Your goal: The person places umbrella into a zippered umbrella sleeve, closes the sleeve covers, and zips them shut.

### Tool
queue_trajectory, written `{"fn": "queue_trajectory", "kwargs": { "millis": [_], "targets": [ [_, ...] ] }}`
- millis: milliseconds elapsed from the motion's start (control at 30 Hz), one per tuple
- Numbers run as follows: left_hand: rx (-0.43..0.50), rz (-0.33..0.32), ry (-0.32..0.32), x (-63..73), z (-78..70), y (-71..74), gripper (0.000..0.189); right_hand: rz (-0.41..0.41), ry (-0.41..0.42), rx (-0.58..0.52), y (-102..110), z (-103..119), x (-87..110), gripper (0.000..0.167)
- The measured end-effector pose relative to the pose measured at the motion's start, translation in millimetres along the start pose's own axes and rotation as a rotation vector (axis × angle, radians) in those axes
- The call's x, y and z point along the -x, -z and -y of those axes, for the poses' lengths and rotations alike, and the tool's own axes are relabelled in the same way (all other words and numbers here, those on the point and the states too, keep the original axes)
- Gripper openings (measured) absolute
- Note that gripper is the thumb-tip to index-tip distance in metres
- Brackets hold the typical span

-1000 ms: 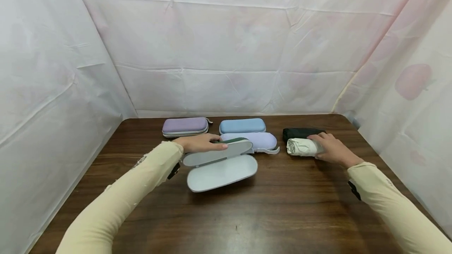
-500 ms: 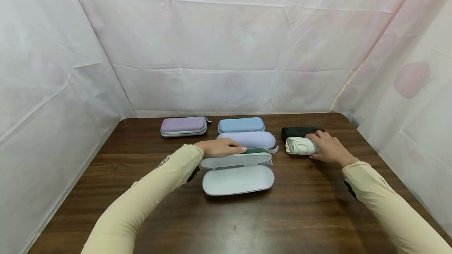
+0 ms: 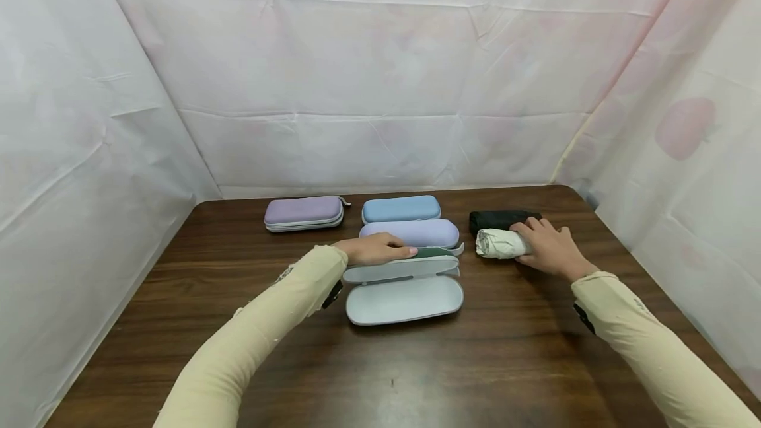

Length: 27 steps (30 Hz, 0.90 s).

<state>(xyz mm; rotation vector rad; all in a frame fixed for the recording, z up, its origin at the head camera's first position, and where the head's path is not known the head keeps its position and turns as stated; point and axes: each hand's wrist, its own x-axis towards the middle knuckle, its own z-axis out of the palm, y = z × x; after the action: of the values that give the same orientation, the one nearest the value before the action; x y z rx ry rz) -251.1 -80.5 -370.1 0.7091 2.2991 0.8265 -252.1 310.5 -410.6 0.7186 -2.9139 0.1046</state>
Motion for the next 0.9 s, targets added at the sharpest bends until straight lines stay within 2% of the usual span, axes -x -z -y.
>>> {"fn": "queue_trajectory", "kwargs": {
  "millis": [467,900],
  "targets": [
    [0.019,0.003,0.027,-4.7,2.6,-4.6,0.062,-0.004,0.054,0.032,17,29,20.2,0.06],
    [-0.005,0.003,0.043,-6.5,2.6,-1.5,0.065,-0.118,0.183,0.096,36,57,32.2,0.061]
  ]
}}
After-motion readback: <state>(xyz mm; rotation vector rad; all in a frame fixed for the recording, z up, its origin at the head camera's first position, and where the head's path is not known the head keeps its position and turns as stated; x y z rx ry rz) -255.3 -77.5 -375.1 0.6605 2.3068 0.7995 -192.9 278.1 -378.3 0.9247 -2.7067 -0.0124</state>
